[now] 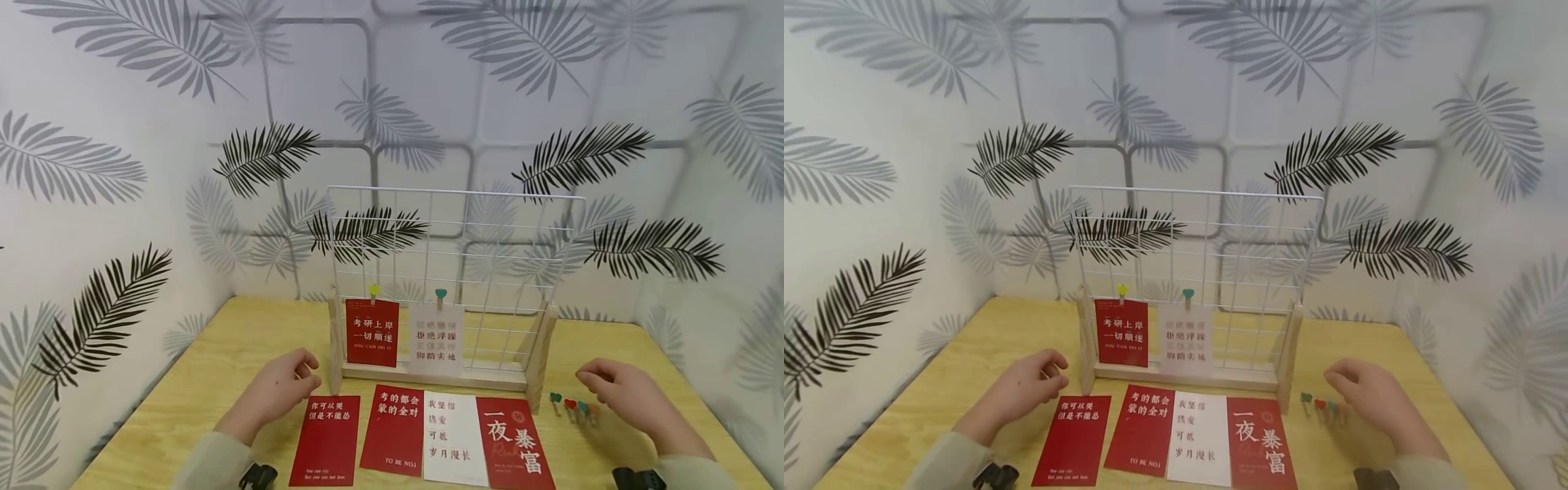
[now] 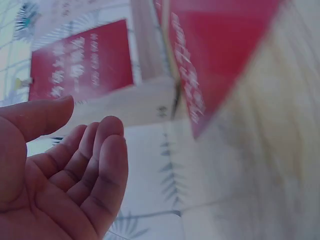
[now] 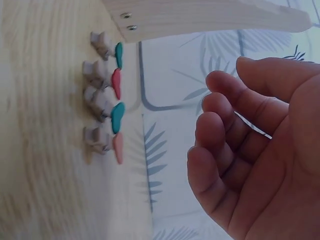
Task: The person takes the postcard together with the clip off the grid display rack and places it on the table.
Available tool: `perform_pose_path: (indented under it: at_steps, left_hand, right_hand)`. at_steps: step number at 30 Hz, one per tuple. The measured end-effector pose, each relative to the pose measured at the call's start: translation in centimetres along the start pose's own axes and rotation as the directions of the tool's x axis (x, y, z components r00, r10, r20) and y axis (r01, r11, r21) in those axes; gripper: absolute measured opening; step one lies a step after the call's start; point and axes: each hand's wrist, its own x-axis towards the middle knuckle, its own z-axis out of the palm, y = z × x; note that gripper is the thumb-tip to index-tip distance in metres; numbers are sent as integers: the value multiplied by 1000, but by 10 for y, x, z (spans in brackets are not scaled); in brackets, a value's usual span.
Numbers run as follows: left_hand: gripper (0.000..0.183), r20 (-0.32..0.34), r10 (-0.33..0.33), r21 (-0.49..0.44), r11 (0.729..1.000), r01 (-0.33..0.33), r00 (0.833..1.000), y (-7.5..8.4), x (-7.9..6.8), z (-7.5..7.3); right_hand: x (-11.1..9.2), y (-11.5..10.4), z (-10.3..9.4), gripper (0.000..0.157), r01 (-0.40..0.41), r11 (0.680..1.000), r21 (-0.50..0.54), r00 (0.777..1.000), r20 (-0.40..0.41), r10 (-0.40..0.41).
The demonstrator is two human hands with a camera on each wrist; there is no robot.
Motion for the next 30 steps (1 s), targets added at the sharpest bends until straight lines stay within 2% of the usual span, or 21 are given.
perform_pose_path:
  at_steps: [6, 11, 15, 20, 26, 30]
  left_hand:
    - [22, -26, 29, -73, 997, -31, 999, 19, -2, -1]
    - [24, -52, 64, -65, 996, -68, 997, 30, -1, 1]
    - [28, -55, 63, -79, 995, -67, 996, 36, 2, 3]
    - [35, -62, 55, -104, 993, -61, 997, 41, 2, 5]
    - [38, -60, 107, -125, 986, -114, 992, 49, 2, 9]
    - [40, -61, 127, -141, 981, -134, 990, 58, 5, 14]
  right_hand:
    - [-6, -18, -3, 48, 26, 1000, -2, 1000, -15, -26]
    - [-11, -36, -6, 44, 73, 997, 17, 997, -30, -73]
    - [-13, -48, -7, 39, 115, 993, 14, 992, -59, -114]
    - [-11, -59, -6, 36, 162, 987, -2, 984, -76, -162]
    - [-7, -76, -1, 37, 196, 981, -9, 977, -86, -196]
    - [-3, -91, 4, 35, 246, 969, -22, 963, -110, -247]
